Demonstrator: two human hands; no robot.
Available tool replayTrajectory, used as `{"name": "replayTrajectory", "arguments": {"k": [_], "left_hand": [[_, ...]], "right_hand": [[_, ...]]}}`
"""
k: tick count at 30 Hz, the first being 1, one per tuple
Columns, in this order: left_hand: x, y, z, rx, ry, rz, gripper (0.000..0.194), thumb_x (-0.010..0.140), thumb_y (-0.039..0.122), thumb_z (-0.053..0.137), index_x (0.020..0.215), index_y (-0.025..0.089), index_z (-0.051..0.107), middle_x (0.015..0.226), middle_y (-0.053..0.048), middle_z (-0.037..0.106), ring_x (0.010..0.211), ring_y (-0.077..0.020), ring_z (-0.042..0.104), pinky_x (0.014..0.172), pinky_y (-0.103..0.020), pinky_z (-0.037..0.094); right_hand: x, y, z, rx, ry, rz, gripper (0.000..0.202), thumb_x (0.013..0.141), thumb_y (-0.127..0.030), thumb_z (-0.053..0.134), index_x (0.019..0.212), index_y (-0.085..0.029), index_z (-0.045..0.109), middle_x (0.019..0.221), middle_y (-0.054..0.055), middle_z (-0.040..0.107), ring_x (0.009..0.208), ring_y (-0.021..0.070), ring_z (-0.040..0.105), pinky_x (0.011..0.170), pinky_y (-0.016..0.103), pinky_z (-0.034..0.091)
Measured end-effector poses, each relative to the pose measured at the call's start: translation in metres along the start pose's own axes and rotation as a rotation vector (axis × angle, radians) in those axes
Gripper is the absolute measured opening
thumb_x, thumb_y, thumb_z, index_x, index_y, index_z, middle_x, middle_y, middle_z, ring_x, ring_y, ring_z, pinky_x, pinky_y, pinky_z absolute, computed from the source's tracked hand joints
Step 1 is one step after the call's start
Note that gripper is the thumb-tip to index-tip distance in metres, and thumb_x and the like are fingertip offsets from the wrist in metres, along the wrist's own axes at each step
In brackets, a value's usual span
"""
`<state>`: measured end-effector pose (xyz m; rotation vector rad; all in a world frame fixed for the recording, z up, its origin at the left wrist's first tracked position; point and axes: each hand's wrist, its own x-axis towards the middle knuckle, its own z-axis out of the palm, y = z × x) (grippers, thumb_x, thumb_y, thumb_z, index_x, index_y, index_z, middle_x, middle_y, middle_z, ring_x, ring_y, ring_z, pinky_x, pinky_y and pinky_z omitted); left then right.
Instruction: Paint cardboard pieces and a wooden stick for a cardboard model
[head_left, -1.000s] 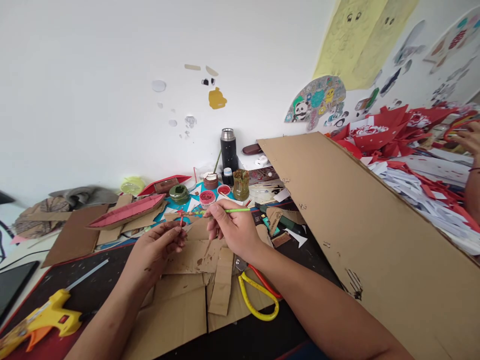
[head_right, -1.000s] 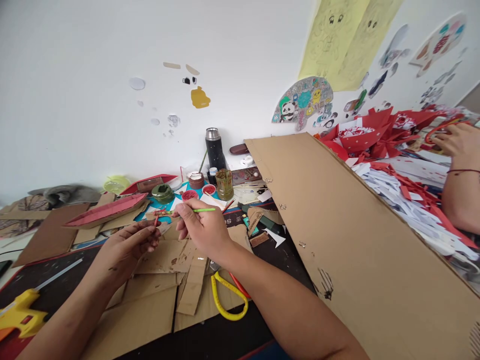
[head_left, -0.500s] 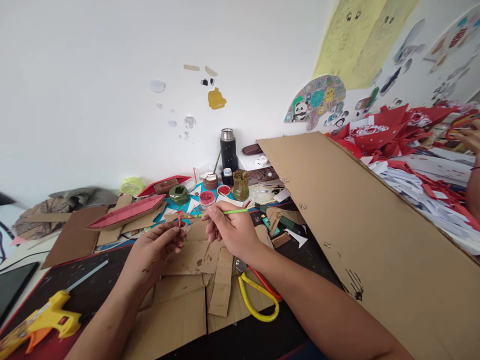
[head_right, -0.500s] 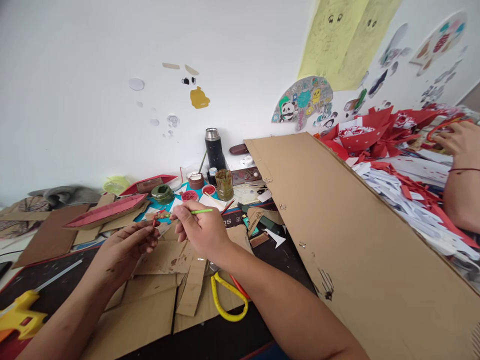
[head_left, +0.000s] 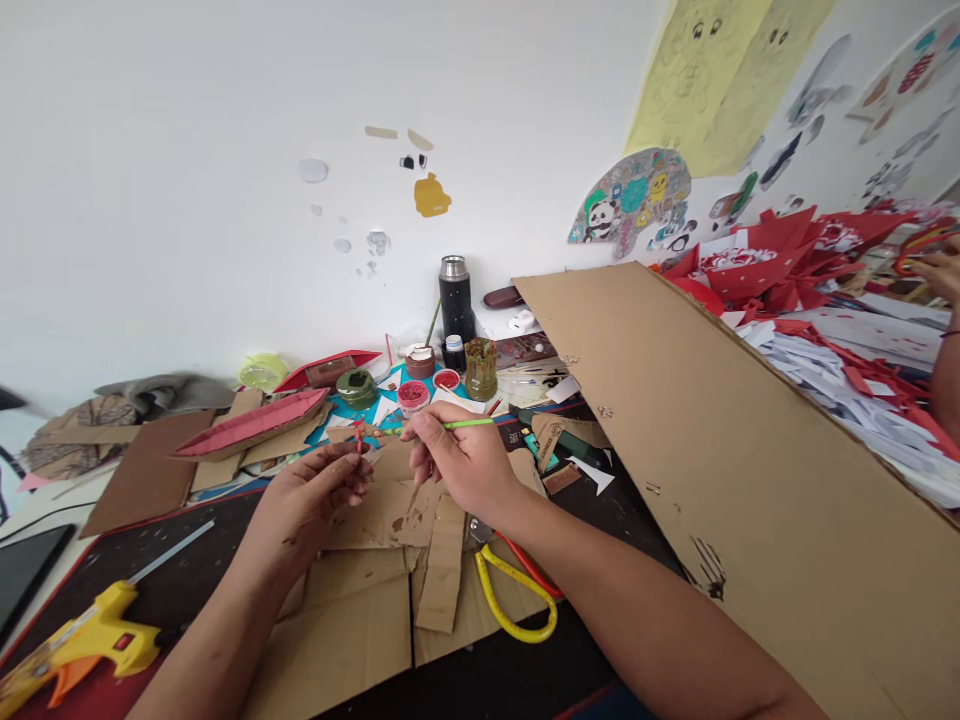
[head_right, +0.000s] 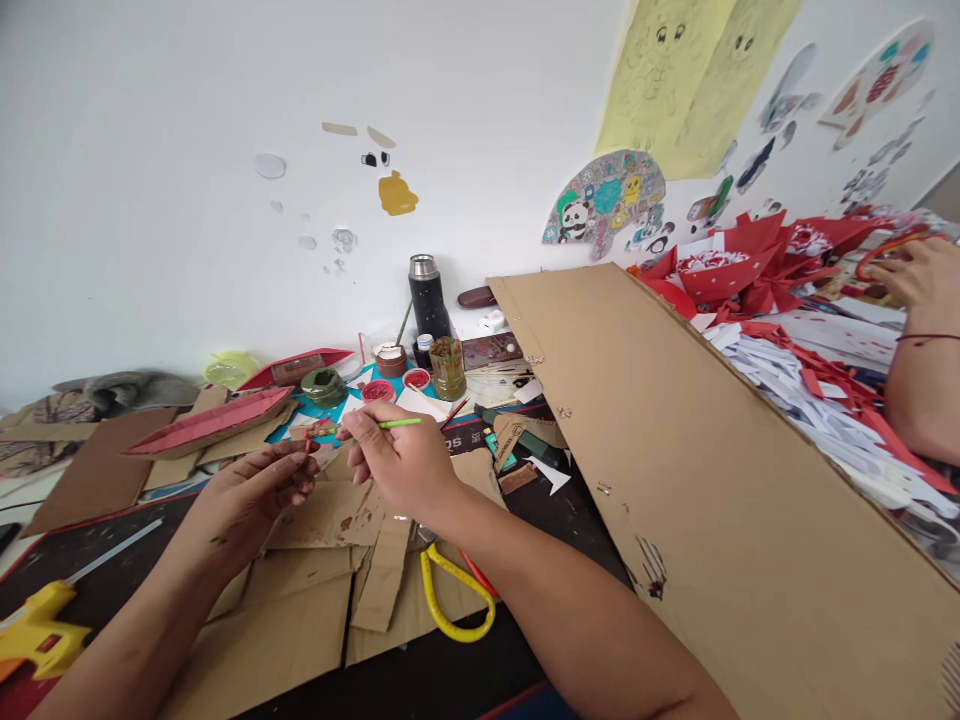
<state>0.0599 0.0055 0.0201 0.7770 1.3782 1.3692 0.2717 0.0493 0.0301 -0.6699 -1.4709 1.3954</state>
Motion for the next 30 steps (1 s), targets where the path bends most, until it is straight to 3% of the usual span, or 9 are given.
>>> {"name": "replayTrajectory", "arguments": {"k": [17,20,26,30], "left_hand": [[0.0014,0.0018,0.0038,0.037,0.055,0.001,0.055,0.038,0.040,0.110,0.079,0.018,0.081,0.067,-0.001,0.075,0.057,-0.0124,0.065,0.051,-0.020,0.052],[0.0011,0.0022,0.0042,0.055,0.066,0.013,0.055,0.037,0.041,0.110,0.079,0.019,0.080,0.066,-0.001,0.074,0.058,-0.0140,0.066,0.053,-0.022,0.053],[-0.0025,0.0069,0.0068,0.151,0.069,0.059,0.056,0.038,0.047,0.109,0.077,0.020,0.080,0.069,0.000,0.074,0.059,-0.0142,0.064,0.057,-0.025,0.053],[-0.0027,0.0070,0.0067,0.172,0.062,0.055,0.058,0.037,0.050,0.109,0.076,0.020,0.079,0.069,0.000,0.074,0.060,-0.0150,0.064,0.060,-0.027,0.053]], "right_hand": [[0.0020,0.0045,-0.0010,-0.061,0.032,-0.028,0.055,0.108,-0.074,0.056,0.100,-0.021,0.070,0.072,-0.003,0.066,0.054,0.0114,0.067,0.053,0.022,0.050],[0.0024,0.0041,-0.0020,-0.039,0.057,-0.046,0.053,0.109,-0.072,0.057,0.099,-0.021,0.070,0.073,-0.003,0.066,0.055,0.0110,0.068,0.053,0.021,0.049],[-0.0007,0.0062,0.0002,-0.087,-0.045,-0.089,0.055,0.109,-0.073,0.057,0.097,-0.021,0.072,0.074,-0.001,0.068,0.055,0.0112,0.067,0.055,0.023,0.052],[0.0007,0.0090,0.0000,-0.121,0.000,-0.087,0.054,0.111,-0.071,0.055,0.099,-0.021,0.072,0.073,-0.001,0.068,0.056,0.0119,0.067,0.056,0.023,0.052]]}}
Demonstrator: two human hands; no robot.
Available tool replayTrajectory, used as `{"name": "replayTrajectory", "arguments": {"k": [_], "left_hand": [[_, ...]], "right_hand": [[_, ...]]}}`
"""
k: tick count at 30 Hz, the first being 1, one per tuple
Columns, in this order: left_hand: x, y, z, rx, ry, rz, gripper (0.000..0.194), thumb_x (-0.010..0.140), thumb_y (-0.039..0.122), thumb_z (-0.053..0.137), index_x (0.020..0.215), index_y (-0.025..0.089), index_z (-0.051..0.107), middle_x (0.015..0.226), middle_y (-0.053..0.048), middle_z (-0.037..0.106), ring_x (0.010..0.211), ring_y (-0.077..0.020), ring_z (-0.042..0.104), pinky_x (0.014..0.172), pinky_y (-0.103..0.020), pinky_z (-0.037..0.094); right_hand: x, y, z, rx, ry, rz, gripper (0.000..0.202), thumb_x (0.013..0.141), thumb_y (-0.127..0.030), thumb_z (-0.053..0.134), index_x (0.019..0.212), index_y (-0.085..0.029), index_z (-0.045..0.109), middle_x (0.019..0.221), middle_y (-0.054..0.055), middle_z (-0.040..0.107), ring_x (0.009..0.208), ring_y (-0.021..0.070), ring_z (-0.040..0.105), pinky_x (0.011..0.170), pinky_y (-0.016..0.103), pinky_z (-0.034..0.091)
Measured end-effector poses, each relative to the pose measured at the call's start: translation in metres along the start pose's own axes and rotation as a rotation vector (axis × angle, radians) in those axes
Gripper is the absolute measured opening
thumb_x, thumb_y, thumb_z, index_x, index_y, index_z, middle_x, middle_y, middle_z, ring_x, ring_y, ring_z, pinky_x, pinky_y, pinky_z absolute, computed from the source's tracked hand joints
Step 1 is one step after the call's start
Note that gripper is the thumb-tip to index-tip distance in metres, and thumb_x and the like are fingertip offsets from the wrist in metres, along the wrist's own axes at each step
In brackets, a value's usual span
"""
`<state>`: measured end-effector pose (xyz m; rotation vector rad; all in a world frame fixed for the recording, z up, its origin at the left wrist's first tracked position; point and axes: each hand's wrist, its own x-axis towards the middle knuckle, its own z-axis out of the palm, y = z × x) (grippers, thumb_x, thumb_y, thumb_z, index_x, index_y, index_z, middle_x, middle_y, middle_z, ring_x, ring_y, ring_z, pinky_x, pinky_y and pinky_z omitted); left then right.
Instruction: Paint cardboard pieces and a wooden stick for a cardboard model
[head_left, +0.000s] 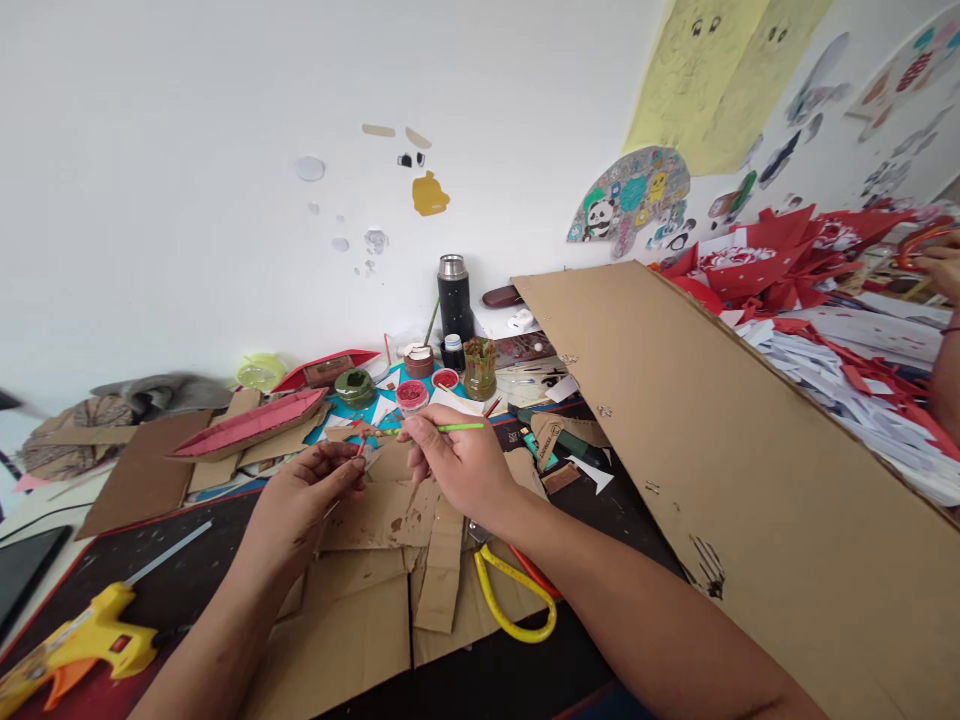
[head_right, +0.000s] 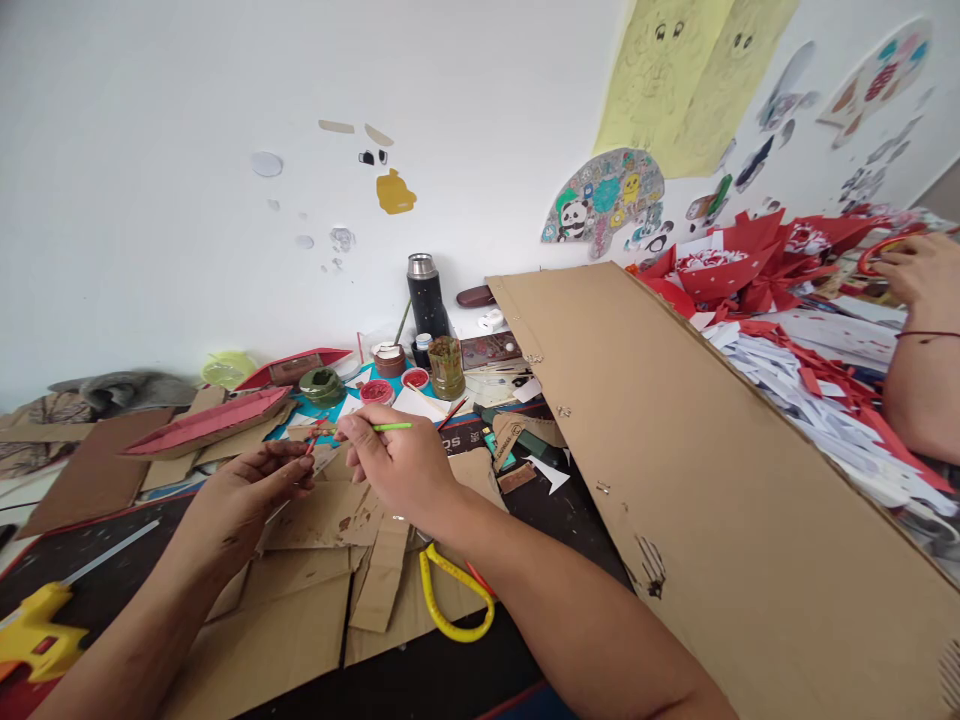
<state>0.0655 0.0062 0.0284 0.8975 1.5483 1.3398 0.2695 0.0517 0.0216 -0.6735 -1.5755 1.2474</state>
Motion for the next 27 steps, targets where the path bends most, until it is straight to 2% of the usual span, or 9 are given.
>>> {"name": "replayTrajectory", "arguments": {"k": [3,9,15,21,27], "left_hand": [[0.0009,-0.0021,-0.0016,0.016,-0.001,0.006,0.058,0.039,0.053,0.108,0.078,0.020,0.079,0.070,-0.001,0.075,0.062,-0.0160,0.064,0.061,-0.028,0.054],[0.0016,-0.0035,-0.0026,0.018,-0.013,-0.007,0.059,0.043,0.055,0.107,0.082,0.020,0.081,0.073,-0.002,0.077,0.064,-0.0168,0.066,0.063,-0.029,0.055],[0.0024,-0.0065,-0.0028,-0.045,-0.015,-0.026,0.059,0.044,0.056,0.108,0.083,0.019,0.084,0.078,-0.006,0.081,0.071,-0.0195,0.071,0.064,-0.028,0.059],[0.0031,-0.0074,-0.0030,-0.076,-0.012,-0.035,0.056,0.044,0.054,0.108,0.080,0.019,0.084,0.078,-0.006,0.081,0.070,-0.0186,0.071,0.062,-0.026,0.060],[0.0032,-0.0087,-0.0027,-0.130,-0.025,-0.040,0.050,0.047,0.046,0.109,0.080,0.018,0.085,0.076,-0.006,0.080,0.068,-0.0181,0.072,0.059,-0.024,0.061]], "right_hand": [[0.0006,-0.0006,-0.0005,0.017,0.030,0.013,0.053,0.111,-0.071,0.054,0.101,-0.021,0.071,0.074,-0.002,0.068,0.056,0.0118,0.068,0.056,0.023,0.051],[-0.0020,-0.0047,0.0002,-0.051,-0.047,0.001,0.056,0.110,-0.074,0.054,0.098,-0.022,0.072,0.074,-0.001,0.069,0.058,0.0123,0.068,0.058,0.024,0.053],[-0.0003,-0.0029,0.0001,0.018,0.033,0.006,0.055,0.111,-0.072,0.054,0.100,-0.021,0.072,0.073,-0.002,0.068,0.057,0.0121,0.068,0.057,0.023,0.052],[-0.0038,-0.0078,-0.0001,-0.066,-0.065,-0.013,0.058,0.110,-0.074,0.055,0.095,-0.021,0.072,0.074,0.000,0.070,0.058,0.0120,0.068,0.058,0.024,0.052],[-0.0014,-0.0071,-0.0009,-0.001,0.041,0.008,0.055,0.111,-0.072,0.053,0.099,-0.022,0.071,0.075,-0.001,0.069,0.057,0.0125,0.068,0.056,0.023,0.053]]}}
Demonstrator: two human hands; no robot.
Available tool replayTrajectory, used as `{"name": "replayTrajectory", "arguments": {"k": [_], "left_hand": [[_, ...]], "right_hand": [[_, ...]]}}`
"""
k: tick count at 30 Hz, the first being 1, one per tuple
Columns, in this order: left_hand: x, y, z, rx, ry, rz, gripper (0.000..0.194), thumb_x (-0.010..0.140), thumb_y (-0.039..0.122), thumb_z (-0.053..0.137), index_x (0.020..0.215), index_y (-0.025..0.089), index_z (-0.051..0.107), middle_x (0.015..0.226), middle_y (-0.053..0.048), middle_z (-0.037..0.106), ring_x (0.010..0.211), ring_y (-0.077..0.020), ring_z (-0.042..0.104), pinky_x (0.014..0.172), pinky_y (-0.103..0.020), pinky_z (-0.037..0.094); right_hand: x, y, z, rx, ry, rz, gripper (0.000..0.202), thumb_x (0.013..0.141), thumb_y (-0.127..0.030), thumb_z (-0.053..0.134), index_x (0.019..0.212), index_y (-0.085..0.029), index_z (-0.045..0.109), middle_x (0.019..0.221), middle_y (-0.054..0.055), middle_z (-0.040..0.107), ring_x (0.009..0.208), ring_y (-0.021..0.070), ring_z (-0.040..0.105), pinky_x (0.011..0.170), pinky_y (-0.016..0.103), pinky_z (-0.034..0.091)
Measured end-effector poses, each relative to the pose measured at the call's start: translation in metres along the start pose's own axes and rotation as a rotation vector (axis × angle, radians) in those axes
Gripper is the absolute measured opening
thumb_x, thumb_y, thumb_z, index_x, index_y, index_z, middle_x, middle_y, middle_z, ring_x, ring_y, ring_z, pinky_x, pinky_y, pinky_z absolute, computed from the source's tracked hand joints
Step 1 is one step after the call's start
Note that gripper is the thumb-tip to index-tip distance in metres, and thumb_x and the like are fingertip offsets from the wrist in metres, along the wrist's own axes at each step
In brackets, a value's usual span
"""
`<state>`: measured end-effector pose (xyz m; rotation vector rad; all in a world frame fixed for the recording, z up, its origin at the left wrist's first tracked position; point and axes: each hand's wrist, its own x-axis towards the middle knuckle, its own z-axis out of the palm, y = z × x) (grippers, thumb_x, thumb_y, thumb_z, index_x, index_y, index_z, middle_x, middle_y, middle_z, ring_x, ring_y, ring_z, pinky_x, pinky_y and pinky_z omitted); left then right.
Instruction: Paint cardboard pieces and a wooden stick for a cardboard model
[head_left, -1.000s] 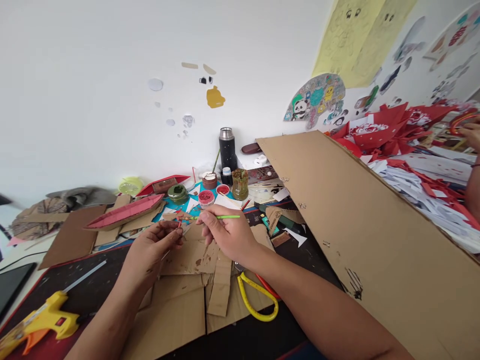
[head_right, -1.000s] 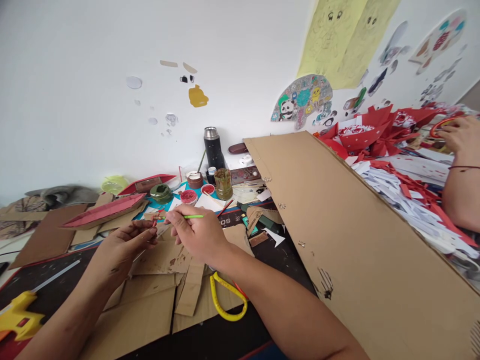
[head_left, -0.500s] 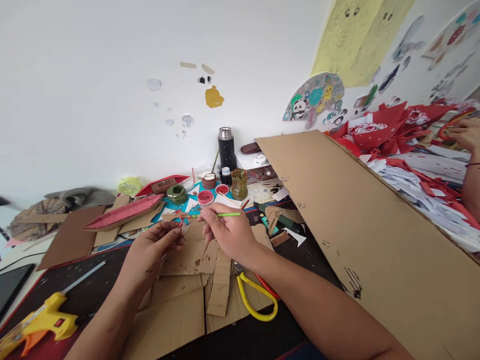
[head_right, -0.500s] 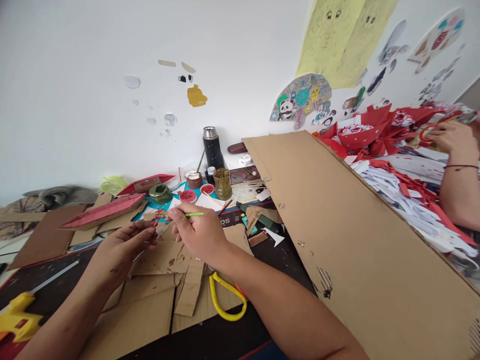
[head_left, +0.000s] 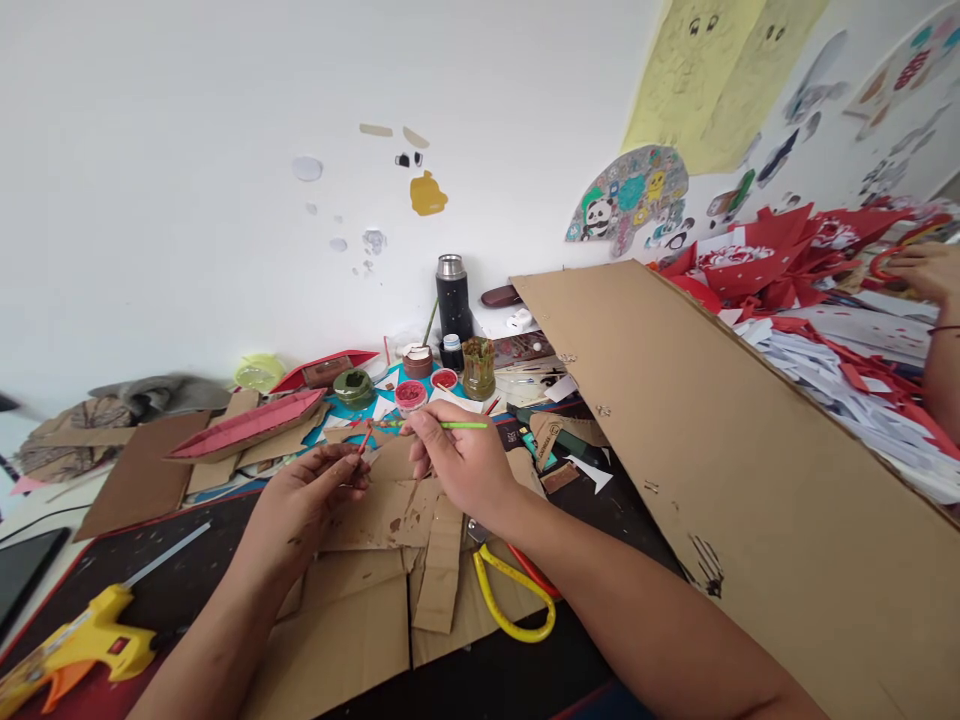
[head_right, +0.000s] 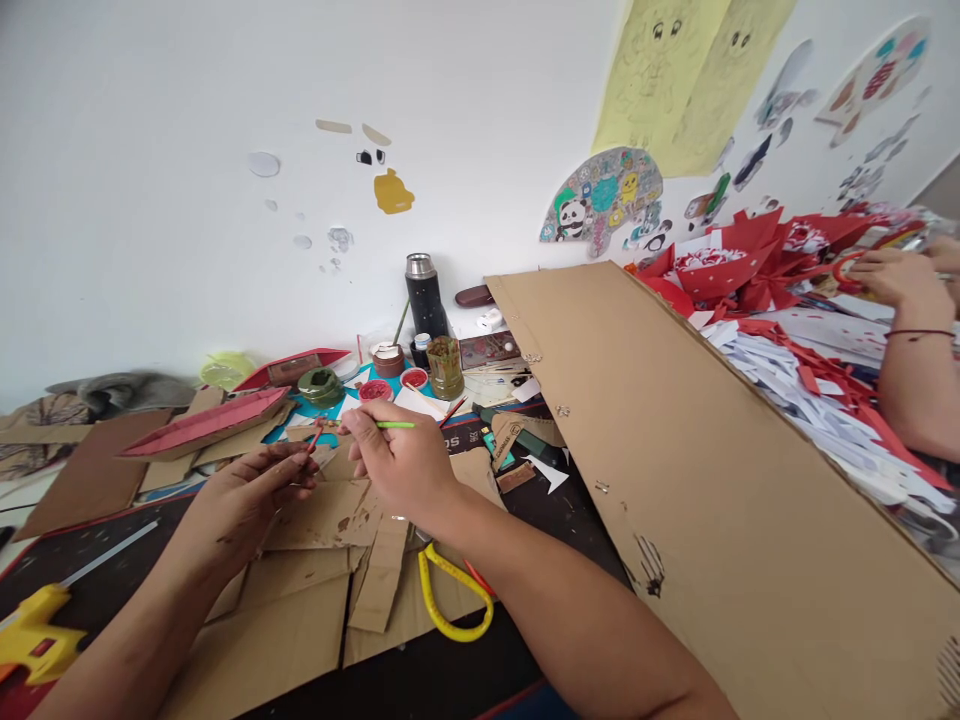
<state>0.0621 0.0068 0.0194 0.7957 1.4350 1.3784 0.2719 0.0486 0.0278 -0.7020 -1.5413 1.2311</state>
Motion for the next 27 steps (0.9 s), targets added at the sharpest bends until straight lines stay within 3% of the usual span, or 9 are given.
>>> {"name": "replayTrajectory", "arguments": {"k": [7,12,15,21,27], "left_hand": [[0.0021,0.0013,-0.0014,-0.190,0.007,-0.044,0.051,0.051,0.028,0.107,0.097,0.015,0.091,0.076,-0.005,0.079,0.068,-0.0151,0.071,0.055,-0.017,0.060],[0.0024,0.0023,-0.0017,-0.234,0.024,-0.091,0.027,0.058,0.016,0.101,0.081,0.013,0.088,0.075,-0.007,0.079,0.065,-0.0144,0.072,0.054,-0.016,0.062],[0.0018,0.0037,-0.0007,-0.270,0.051,-0.120,0.017,0.067,0.009,0.093,0.082,0.012,0.087,0.076,-0.008,0.079,0.063,-0.0138,0.072,0.054,-0.016,0.062],[0.0051,0.0066,-0.0011,-0.368,0.069,-0.150,0.017,0.082,0.000,0.078,0.094,0.009,0.086,0.076,-0.006,0.075,0.060,-0.0104,0.070,0.054,-0.011,0.061],[0.0098,0.0028,-0.0048,-0.366,0.076,-0.118,0.013,0.082,0.000,0.083,0.085,0.012,0.083,0.079,-0.006,0.076,0.061,-0.0104,0.071,0.055,-0.010,0.061]], "right_hand": [[-0.0013,-0.0028,0.0013,0.064,0.005,-0.014,0.054,0.110,-0.072,0.056,0.099,-0.021,0.070,0.073,-0.002,0.067,0.056,0.0117,0.068,0.055,0.022,0.052],[-0.0018,-0.0056,0.0002,0.083,0.027,0.006,0.056,0.108,-0.075,0.057,0.098,-0.021,0.071,0.071,-0.002,0.067,0.056,0.0121,0.069,0.054,0.022,0.052],[-0.0013,-0.0066,-0.0004,0.098,0.054,0.005,0.057,0.108,-0.076,0.056,0.098,-0.021,0.071,0.069,-0.003,0.066,0.054,0.0119,0.069,0.054,0.022,0.052],[-0.0016,-0.0088,0.0001,0.104,0.043,0.023,0.058,0.107,-0.078,0.057,0.097,-0.022,0.070,0.069,-0.003,0.066,0.054,0.0121,0.068,0.053,0.022,0.052],[-0.0035,-0.0057,0.0033,0.119,-0.021,0.052,0.061,0.104,-0.080,0.059,0.097,-0.021,0.072,0.070,-0.002,0.066,0.054,0.0118,0.066,0.053,0.022,0.053]]}}
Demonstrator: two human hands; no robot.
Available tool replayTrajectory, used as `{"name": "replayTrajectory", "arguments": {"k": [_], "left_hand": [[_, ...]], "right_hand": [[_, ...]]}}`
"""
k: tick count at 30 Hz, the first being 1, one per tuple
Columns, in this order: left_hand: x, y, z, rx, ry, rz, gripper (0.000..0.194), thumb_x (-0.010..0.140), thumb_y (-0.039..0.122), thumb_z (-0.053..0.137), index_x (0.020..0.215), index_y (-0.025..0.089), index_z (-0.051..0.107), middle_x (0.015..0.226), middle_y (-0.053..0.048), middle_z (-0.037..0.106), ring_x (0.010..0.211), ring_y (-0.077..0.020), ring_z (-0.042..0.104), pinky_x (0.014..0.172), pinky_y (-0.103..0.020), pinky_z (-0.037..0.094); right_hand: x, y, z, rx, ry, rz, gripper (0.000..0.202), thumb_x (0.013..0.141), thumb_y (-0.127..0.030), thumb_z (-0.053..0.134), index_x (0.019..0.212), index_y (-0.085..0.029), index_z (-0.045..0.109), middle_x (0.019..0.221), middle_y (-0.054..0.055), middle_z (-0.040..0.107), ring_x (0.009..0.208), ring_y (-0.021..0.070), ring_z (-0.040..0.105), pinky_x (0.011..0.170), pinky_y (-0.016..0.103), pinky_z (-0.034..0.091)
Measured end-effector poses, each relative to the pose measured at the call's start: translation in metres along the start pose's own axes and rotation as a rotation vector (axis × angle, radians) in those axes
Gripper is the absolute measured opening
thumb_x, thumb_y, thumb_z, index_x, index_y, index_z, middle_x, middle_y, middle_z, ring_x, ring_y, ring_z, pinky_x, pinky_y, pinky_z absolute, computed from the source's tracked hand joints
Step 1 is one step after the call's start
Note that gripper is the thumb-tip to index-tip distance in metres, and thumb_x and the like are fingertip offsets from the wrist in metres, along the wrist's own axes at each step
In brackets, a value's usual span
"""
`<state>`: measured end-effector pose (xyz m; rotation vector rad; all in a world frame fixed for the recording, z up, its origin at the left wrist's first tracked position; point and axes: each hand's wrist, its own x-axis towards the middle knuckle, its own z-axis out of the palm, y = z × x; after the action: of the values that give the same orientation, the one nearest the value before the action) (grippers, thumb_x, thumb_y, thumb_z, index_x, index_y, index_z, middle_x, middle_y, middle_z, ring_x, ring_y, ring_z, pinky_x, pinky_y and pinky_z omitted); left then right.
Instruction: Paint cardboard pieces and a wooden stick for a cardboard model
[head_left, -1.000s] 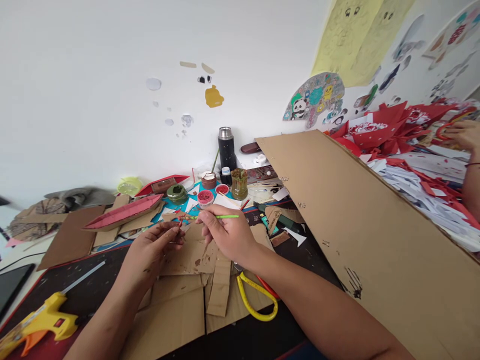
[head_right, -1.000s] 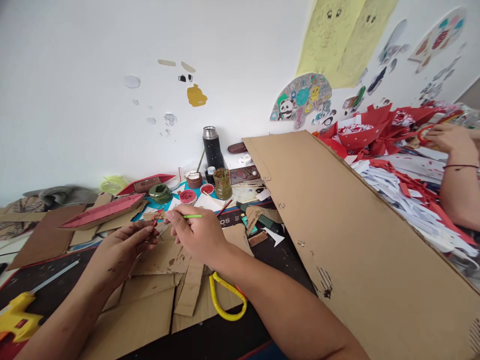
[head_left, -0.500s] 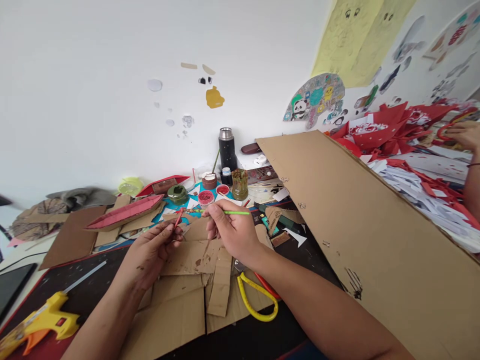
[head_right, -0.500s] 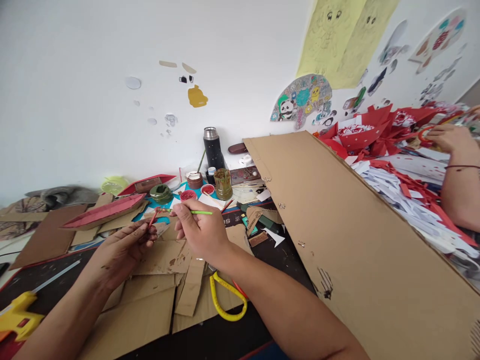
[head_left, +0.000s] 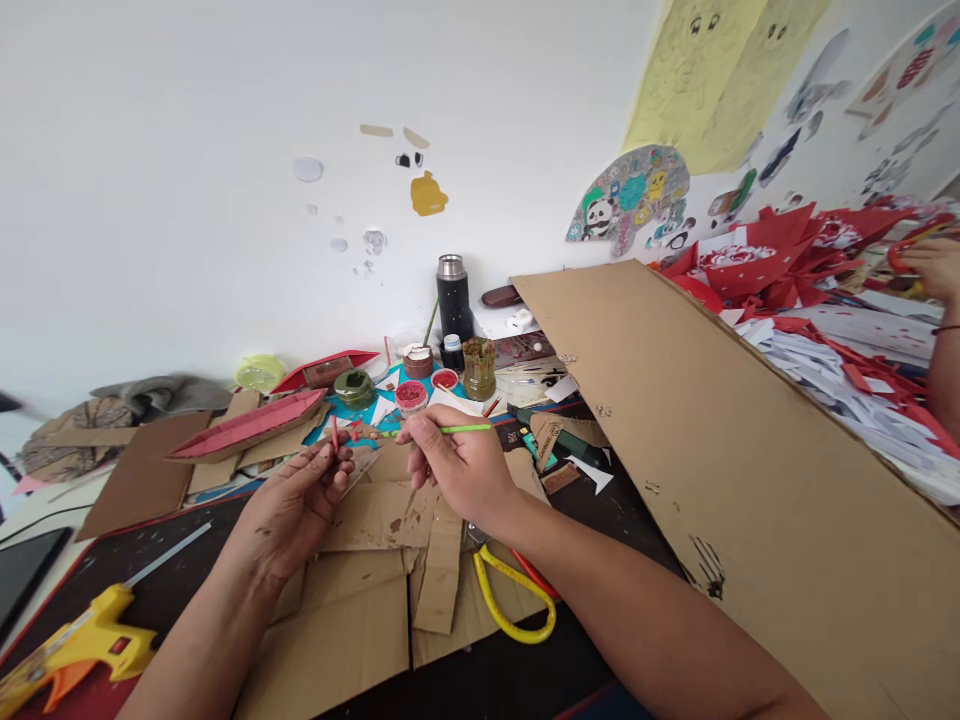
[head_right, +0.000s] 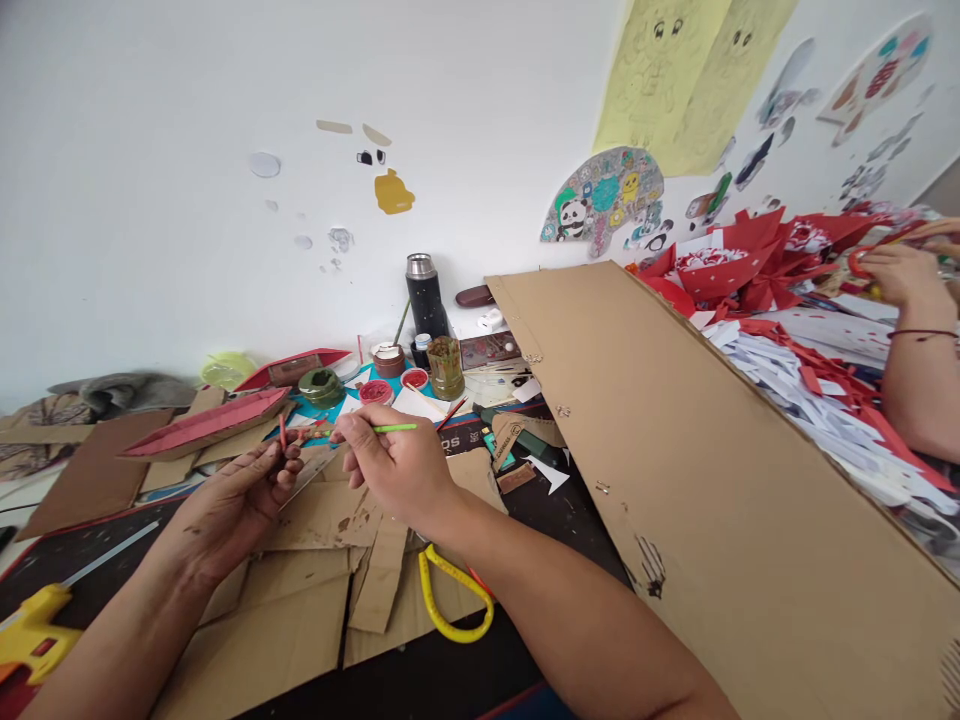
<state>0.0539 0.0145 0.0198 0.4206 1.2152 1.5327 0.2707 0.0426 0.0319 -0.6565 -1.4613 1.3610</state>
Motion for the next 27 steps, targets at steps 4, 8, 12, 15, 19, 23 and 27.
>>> {"name": "replayTrajectory", "arguments": {"k": [4,8,12,15,19,23,27], "left_hand": [[-0.0008,0.0004,0.0000,0.028,0.001,0.018,0.013,0.082,0.001,0.084,0.086,0.013,0.083,0.081,-0.007,0.079,0.062,-0.0118,0.073,0.055,-0.011,0.062],[-0.0029,0.0049,0.0009,0.044,0.028,0.030,0.015,0.083,0.001,0.080,0.083,0.015,0.082,0.079,-0.005,0.082,0.062,-0.0120,0.076,0.057,-0.012,0.063],[-0.0056,0.0070,0.0008,0.107,0.001,0.056,0.014,0.078,0.008,0.088,0.086,0.017,0.082,0.092,-0.008,0.089,0.069,-0.0167,0.082,0.059,-0.017,0.066],[-0.0055,0.0053,-0.0014,0.166,-0.052,0.077,0.028,0.069,0.020,0.100,0.088,0.019,0.080,0.101,-0.009,0.091,0.076,-0.0214,0.086,0.060,-0.020,0.068],[-0.0032,0.0020,-0.0054,0.192,-0.075,0.094,0.043,0.059,0.033,0.109,0.088,0.021,0.080,0.105,-0.009,0.091,0.091,-0.0260,0.088,0.068,-0.024,0.070],[-0.0018,0.0007,-0.0072,0.202,-0.094,0.116,0.053,0.053,0.045,0.113,0.092,0.022,0.085,0.117,-0.010,0.090,0.107,-0.0283,0.086,0.077,-0.025,0.071],[-0.0014,-0.0002,-0.0076,0.188,-0.101,0.112,0.051,0.053,0.046,0.113,0.090,0.024,0.086,0.123,-0.009,0.089,0.109,-0.0287,0.085,0.082,-0.027,0.072]], "right_hand": [[0.0005,0.0029,-0.0008,-0.028,-0.015,0.003,0.062,0.104,-0.080,0.058,0.098,-0.021,0.073,0.069,-0.002,0.066,0.054,0.0120,0.066,0.053,0.023,0.053],[0.0040,0.0032,-0.0039,0.023,0.032,0.016,0.063,0.102,-0.082,0.060,0.099,-0.021,0.072,0.067,-0.003,0.065,0.053,0.0114,0.066,0.051,0.021,0.051],[0.0057,0.0036,-0.0041,0.063,0.011,0.032,0.064,0.102,-0.083,0.061,0.100,-0.020,0.073,0.067,-0.003,0.065,0.051,0.0107,0.065,0.051,0.021,0.051],[0.0049,0.0042,-0.0030,0.060,-0.042,0.042,0.063,0.103,-0.081,0.061,0.099,-0.019,0.073,0.068,-0.003,0.066,0.051,0.0105,0.065,0.052,0.021,0.052],[0.0039,0.0051,-0.0025,0.044,-0.072,0.038,0.063,0.104,-0.080,0.060,0.099,-0.019,0.074,0.069,-0.003,0.066,0.053,0.0110,0.067,0.052,0.021,0.052],[0.0044,0.0066,-0.0024,0.030,-0.073,0.029,0.062,0.104,-0.079,0.060,0.099,-0.019,0.075,0.069,-0.003,0.066,0.053,0.0109,0.066,0.052,0.021,0.051],[0.0045,0.0072,-0.0024,0.021,-0.079,0.017,0.061,0.105,-0.078,0.059,0.098,-0.019,0.075,0.069,-0.002,0.066,0.052,0.0108,0.066,0.051,0.021,0.050]]}}
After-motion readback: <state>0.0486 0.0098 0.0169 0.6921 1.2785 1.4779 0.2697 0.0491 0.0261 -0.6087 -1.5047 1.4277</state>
